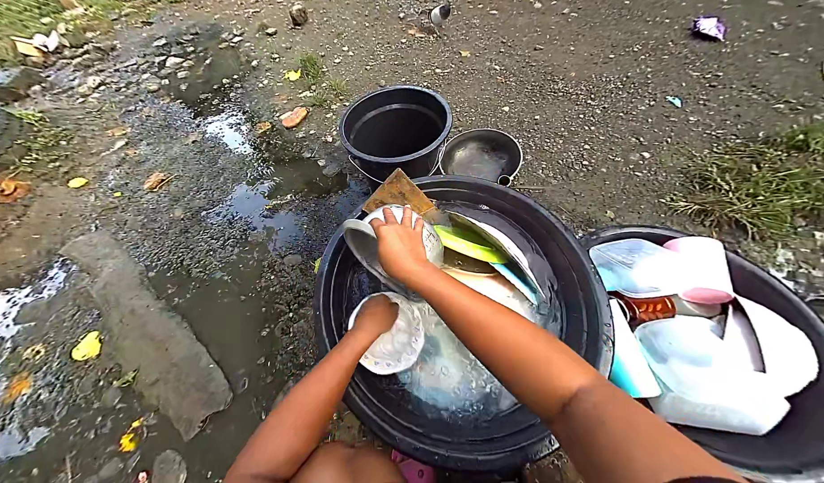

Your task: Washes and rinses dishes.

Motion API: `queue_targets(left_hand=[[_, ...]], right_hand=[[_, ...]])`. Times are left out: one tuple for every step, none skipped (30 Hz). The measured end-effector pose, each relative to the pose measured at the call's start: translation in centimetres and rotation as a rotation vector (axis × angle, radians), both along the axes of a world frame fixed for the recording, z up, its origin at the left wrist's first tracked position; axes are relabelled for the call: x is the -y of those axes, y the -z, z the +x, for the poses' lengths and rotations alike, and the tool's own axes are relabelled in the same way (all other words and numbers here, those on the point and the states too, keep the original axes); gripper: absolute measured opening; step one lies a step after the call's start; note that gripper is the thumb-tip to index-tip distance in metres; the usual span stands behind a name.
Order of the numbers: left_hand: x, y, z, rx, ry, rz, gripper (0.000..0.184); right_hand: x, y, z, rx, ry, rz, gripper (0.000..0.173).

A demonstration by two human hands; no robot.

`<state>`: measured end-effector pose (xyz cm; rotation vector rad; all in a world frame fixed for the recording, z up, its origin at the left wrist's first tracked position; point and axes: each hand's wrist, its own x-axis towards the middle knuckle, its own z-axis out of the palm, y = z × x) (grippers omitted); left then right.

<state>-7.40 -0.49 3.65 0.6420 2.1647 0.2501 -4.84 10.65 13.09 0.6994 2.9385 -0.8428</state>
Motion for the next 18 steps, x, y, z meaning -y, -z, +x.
queue_targets(left_hand=[[0.2,-0.7,-0.9,-0.117,-0.003,0.051,0.043],[0.3,-1.0,-1.7,-0.216,-0.035,0.118,0.042],[0.4,-1.0,-2.5,-0.297,-0.074,0.189,0.040],[0.5,-0.9,-3.1,-0.352,-0.103,0.248,0.040],[0.5,-0.6,-3.4,-0.372,-0.110,0.278,0.040],[0.5,-0.3,-3.6,-0.362,-0.095,0.260,0.043],[0.5,-0.1,-3.5,-0.328,-0.064,0.197,0.043],[0.4,0.0,-3.3,-0.287,-0.017,0.117,0.042],[0.3,0.1,-3.0,-0.250,0.042,0.037,0.040],[0.1,0.1,-2.7,-0.214,0.093,-0.032,0.040],[0.0,0.2,-2.5,-0.195,0.137,-0.082,0.040],[-0.1,0.5,-2.6,-0.184,0.181,-0.111,0.040],[-0.1,0.9,-2.9,-0.167,0.222,-0.124,0.040],[0.0,1.4,-3.2,-0.138,0.254,-0.121,0.040],[0.1,1.9,-3.4,-0.096,0.255,-0.115,0.040],[0.2,2.3,-3.4,-0.046,0.217,-0.111,0.039],[0.3,2.6,-3.3,0.015,0.125,-0.097,0.039],[0.4,2.6,-3.0,0.092,-0.026,-0.077,0.044]], right_hand=[[-0.3,0.2,-0.1,-0.007,0.011,-0.005,0.043],[-0.7,0.4,-0.2,-0.009,0.024,-0.008,0.043],[-1.0,0.6,-0.3,-0.013,0.037,-0.015,0.043],[-1.2,0.8,-0.3,-0.018,0.044,-0.024,0.042],[-1.5,0.9,-0.2,-0.026,0.047,-0.034,0.042],[-1.7,1.1,0.0,-0.032,0.046,-0.045,0.042],[-1.9,1.2,0.3,-0.041,0.041,-0.057,0.044],[-2.0,1.4,0.7,-0.060,0.034,-0.070,0.046],[-2.1,1.7,1.1,-0.086,0.030,-0.080,0.048],[-2.3,2.1,1.5,-0.113,0.030,-0.091,0.050],[-2.6,2.6,1.8,-0.141,0.035,-0.110,0.051],[-3.1,3.3,2.2,-0.174,0.041,-0.134,0.052],[-3.6,4.1,2.7,-0.222,0.060,-0.161,0.052],[-4.1,5.3,3.1,-0.299,0.093,-0.199,0.052],[-4.6,6.8,3.6,-0.404,0.135,-0.247,0.051],[-5.0,8.0,4.1,-0.507,0.188,-0.309,0.050],[-5.3,8.9,4.5,-0.581,0.254,-0.375,0.049],[-5.5,9.3,4.9,-0.634,0.323,-0.447,0.049]])
